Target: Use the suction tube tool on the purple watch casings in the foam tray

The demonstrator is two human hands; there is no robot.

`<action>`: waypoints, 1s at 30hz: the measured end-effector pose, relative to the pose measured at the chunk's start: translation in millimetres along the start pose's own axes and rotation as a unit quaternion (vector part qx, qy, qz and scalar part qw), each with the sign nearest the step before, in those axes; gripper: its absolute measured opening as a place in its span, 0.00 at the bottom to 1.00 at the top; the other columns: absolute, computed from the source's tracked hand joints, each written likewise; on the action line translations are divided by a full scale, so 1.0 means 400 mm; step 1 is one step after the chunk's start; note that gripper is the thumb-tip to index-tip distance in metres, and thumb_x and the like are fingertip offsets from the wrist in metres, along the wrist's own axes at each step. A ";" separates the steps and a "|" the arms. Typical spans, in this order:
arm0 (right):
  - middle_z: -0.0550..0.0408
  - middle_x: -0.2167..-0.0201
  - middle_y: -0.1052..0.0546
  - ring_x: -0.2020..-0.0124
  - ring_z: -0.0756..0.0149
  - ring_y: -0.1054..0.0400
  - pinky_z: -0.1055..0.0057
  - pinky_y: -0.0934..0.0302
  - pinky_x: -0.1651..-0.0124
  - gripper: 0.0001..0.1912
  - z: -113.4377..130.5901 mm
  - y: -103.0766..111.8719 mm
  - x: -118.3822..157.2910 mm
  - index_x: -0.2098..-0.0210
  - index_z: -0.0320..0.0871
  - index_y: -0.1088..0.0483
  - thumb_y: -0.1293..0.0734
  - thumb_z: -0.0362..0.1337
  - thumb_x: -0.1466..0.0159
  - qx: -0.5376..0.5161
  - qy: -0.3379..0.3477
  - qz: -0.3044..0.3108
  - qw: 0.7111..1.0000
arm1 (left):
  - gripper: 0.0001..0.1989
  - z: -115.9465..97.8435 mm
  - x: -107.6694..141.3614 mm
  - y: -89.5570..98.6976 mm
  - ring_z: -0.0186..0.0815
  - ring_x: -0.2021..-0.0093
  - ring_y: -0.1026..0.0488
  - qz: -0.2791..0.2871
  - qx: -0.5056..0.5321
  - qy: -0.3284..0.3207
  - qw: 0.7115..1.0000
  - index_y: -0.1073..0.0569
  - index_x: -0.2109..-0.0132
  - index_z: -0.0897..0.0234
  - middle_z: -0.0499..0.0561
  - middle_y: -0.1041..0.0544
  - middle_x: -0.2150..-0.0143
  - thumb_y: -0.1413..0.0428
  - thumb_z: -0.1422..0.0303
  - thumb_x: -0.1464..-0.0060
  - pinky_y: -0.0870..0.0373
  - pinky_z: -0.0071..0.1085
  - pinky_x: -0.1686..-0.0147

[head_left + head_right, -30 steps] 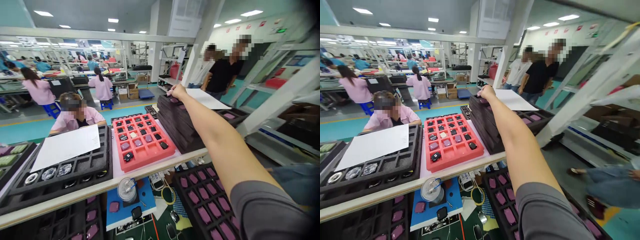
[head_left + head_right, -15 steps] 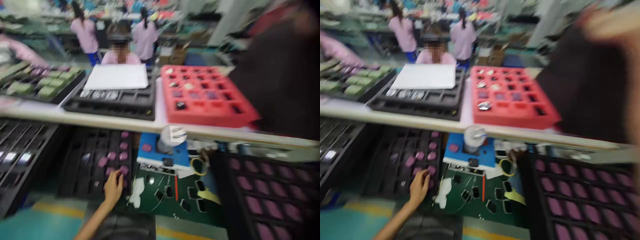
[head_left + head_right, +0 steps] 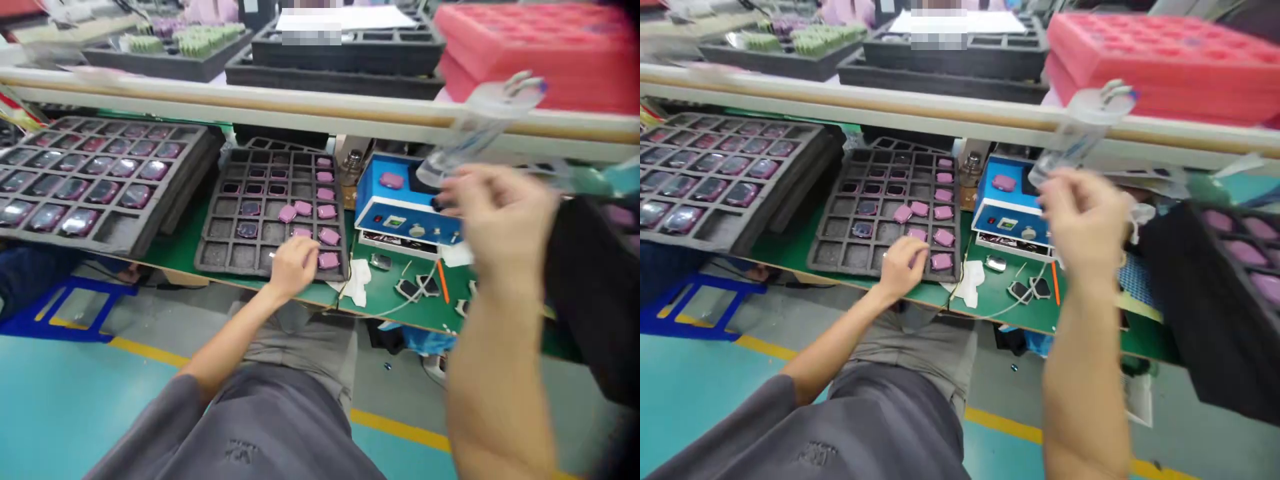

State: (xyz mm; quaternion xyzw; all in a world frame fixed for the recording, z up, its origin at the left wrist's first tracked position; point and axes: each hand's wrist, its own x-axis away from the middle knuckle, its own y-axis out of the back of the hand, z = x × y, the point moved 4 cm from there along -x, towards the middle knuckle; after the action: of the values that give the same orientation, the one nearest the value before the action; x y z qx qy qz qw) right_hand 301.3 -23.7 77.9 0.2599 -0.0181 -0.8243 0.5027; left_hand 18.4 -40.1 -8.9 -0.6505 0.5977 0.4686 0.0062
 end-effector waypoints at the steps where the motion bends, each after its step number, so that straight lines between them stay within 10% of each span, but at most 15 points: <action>1: 0.48 0.61 0.18 0.64 0.63 0.22 0.64 0.27 0.59 0.12 0.009 -0.034 0.043 0.52 0.38 0.21 0.30 0.39 0.30 -0.004 -0.015 0.012 1.000 | 0.09 0.030 -0.026 0.034 0.45 0.49 0.22 -0.020 -0.014 0.018 1.000 0.23 0.54 0.62 0.59 0.19 0.54 0.48 0.70 0.34 0.28 0.41 0.45; 3: 0.48 0.66 0.17 0.68 0.63 0.23 0.64 0.28 0.62 0.08 0.026 -0.137 0.131 0.58 0.38 0.19 0.30 0.34 0.34 -0.002 -0.030 0.065 0.997 | 0.12 0.089 -0.093 0.089 0.50 0.41 0.26 -0.037 -0.058 0.074 0.995 0.24 0.48 0.66 0.65 0.22 0.46 0.47 0.68 0.33 0.32 0.46 0.39; 6: 0.49 0.62 0.15 0.63 0.60 0.21 0.63 0.28 0.53 0.09 0.064 -0.317 0.241 0.59 0.42 0.18 0.32 0.34 0.33 0.067 0.035 0.176 0.981 | 0.16 0.162 -0.185 0.104 0.55 0.38 0.27 0.083 -0.165 0.180 0.966 0.24 0.46 0.68 0.68 0.22 0.43 0.41 0.61 0.36 0.32 0.49 0.38; 12: 0.46 0.52 0.17 0.52 0.51 0.21 0.62 0.30 0.52 0.13 0.104 -0.516 0.312 0.51 0.47 0.18 0.34 0.42 0.28 0.331 0.076 0.354 0.872 | 0.12 0.199 -0.221 0.068 0.52 0.48 0.20 0.155 -0.133 0.192 0.960 0.22 0.52 0.62 0.59 0.17 0.53 0.35 0.66 0.43 0.27 0.46 0.45; 16: 0.44 0.50 0.19 0.51 0.51 0.21 0.63 0.30 0.54 0.14 0.112 -0.545 0.312 0.51 0.46 0.20 0.35 0.43 0.27 0.383 0.067 0.377 0.841 | 0.08 0.199 -0.168 0.098 0.40 0.55 0.20 -0.001 0.123 0.222 0.967 0.25 0.55 0.61 0.52 0.18 0.56 0.36 0.69 0.42 0.25 0.35 0.52; 19: 0.46 0.52 0.19 0.51 0.53 0.21 0.65 0.30 0.55 0.11 0.113 -0.552 0.321 0.54 0.46 0.20 0.34 0.40 0.28 0.355 0.061 0.379 0.852 | 0.17 0.205 -0.099 0.114 0.33 0.64 0.22 -0.097 0.401 0.320 0.853 0.26 0.55 0.62 0.50 0.20 0.61 0.31 0.62 0.47 0.26 0.26 0.67; 26: 0.55 0.69 0.18 0.68 0.64 0.23 0.69 0.28 0.61 0.05 0.072 -0.469 0.286 0.68 0.45 0.24 0.30 0.35 0.35 -0.014 -0.026 0.257 0.966 | 0.24 0.174 -0.041 0.100 0.29 0.70 0.24 -0.091 0.491 0.364 0.786 0.25 0.54 0.62 0.47 0.22 0.65 0.28 0.54 0.51 0.25 0.24 0.71; 30: 0.55 0.68 0.17 0.70 0.66 0.24 0.70 0.28 0.65 0.07 0.050 -0.389 0.223 0.64 0.45 0.22 0.28 0.42 0.36 -0.138 -0.088 0.136 0.977 | 0.25 0.143 -0.048 0.044 0.29 0.70 0.22 -0.056 0.526 0.365 0.767 0.24 0.51 0.61 0.47 0.20 0.63 0.26 0.56 0.51 0.24 0.24 0.71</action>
State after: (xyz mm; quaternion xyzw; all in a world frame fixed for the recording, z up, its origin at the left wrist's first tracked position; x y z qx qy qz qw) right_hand 133.0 -26.3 13.2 0.1098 0.0164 -0.7627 0.6372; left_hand -26.9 2.0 -19.4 -0.6999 0.6701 -0.1926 0.1549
